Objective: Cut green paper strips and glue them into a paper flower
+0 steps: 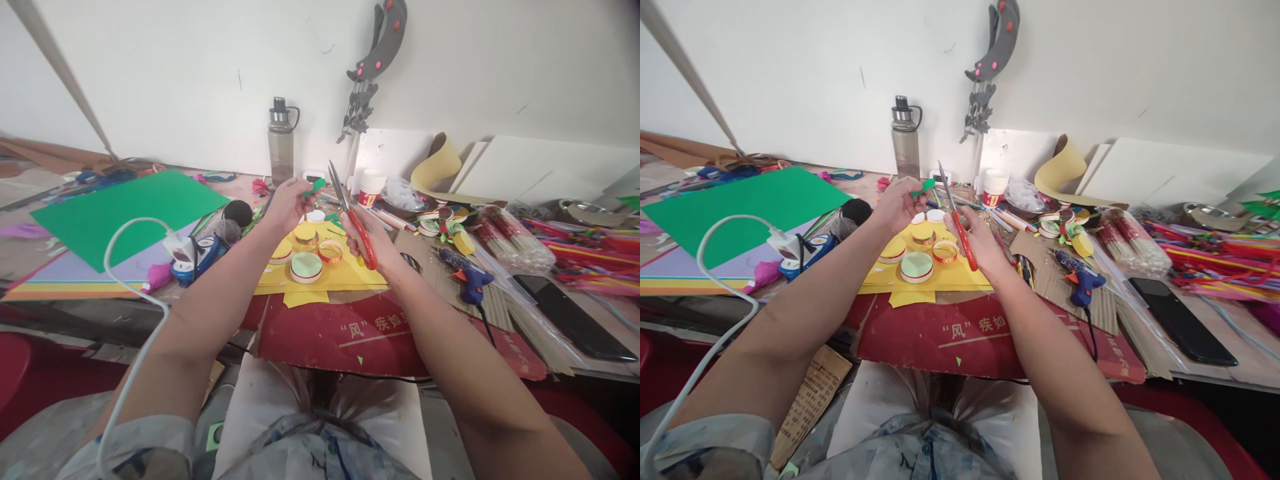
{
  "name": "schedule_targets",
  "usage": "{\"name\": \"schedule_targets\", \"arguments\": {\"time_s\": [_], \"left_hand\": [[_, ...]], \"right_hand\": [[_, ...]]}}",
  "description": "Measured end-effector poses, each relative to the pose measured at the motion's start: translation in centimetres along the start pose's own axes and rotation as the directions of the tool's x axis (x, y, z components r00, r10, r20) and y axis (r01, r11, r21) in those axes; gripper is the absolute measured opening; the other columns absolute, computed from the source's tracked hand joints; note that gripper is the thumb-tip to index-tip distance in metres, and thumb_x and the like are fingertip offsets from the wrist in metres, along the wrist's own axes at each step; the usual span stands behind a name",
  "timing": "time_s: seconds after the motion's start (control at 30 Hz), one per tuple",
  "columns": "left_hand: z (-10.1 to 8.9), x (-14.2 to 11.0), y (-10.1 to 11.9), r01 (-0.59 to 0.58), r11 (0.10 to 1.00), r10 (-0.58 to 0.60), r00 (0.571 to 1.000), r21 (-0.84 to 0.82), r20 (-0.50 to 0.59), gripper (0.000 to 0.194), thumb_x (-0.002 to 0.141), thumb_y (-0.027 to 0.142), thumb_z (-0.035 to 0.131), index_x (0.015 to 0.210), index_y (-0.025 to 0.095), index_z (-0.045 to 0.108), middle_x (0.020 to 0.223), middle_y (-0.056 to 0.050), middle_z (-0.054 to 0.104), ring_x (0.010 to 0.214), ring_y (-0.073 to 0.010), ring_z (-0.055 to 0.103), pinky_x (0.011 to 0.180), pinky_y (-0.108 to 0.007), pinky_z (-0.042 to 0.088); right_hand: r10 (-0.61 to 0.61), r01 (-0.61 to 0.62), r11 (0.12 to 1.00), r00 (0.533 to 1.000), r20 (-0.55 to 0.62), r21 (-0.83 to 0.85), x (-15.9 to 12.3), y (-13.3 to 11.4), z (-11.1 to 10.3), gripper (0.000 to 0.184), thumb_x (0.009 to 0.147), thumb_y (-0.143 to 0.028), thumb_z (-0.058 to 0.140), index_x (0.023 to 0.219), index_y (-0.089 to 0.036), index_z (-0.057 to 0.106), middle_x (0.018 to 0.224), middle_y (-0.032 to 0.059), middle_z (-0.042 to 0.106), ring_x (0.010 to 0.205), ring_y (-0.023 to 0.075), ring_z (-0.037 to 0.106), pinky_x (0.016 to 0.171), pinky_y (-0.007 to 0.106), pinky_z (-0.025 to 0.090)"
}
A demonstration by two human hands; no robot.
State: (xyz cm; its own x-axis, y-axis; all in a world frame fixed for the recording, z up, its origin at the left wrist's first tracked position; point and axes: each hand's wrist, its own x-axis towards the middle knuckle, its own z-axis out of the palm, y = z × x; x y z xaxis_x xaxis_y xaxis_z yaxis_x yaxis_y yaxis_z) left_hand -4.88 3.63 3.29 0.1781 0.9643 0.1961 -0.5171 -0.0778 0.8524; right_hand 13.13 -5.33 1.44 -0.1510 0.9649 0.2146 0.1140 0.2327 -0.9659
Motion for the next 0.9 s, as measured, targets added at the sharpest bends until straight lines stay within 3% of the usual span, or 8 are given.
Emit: {"name": "schedule_targets", "arguments": {"time_s": [0.13,0.43,0.9], "left_hand": [[0.2,-0.2,0.1,0.021,1.0,-0.021,0.999,-0.004,0.024,0.027,0.07,0.008,0.069,0.065,0.018,0.045,0.066,0.0,0.061,0.056,-0.0083,0.059,0.051,-0.018,0.041],[0.2,-0.2,0.5,0.022,1.0,-0.022,0.999,-0.008,0.036,0.029,0.069,0.003,0.063,0.06,0.018,0.04,0.058,0.004,0.048,0.051,-0.0069,0.053,0.046,-0.016,0.032],[0.5,-0.5,1.0,0.049,0.999,-0.049,0.998,0.023,0.028,0.025,0.065,0.002,0.059,0.062,0.018,0.04,0.058,0.004,0.047,0.05,-0.0051,0.05,0.045,-0.014,0.032]], "right_hand": [[-0.004,0.002,1.0,0.999,0.05,0.023,-0.5,-0.6,0.3,0.065,0.075,-0.079,0.079,0.083,-0.025,0.044,0.067,-0.0085,0.042,0.042,0.0051,0.039,0.036,0.021,0.032],[0.027,-0.025,0.999,0.998,0.057,-0.038,-0.3,-0.3,0.1,0.06,0.075,-0.075,0.081,0.089,-0.023,0.053,0.063,-0.0088,0.04,0.04,0.0055,0.039,0.034,0.02,0.031],[0.003,0.004,0.994,0.998,0.067,-0.106,-0.2,-0.1,-0.3,0.056,0.079,-0.072,0.079,0.085,-0.023,0.054,0.063,-0.0073,0.043,0.042,0.0057,0.038,0.035,0.019,0.03]]}}
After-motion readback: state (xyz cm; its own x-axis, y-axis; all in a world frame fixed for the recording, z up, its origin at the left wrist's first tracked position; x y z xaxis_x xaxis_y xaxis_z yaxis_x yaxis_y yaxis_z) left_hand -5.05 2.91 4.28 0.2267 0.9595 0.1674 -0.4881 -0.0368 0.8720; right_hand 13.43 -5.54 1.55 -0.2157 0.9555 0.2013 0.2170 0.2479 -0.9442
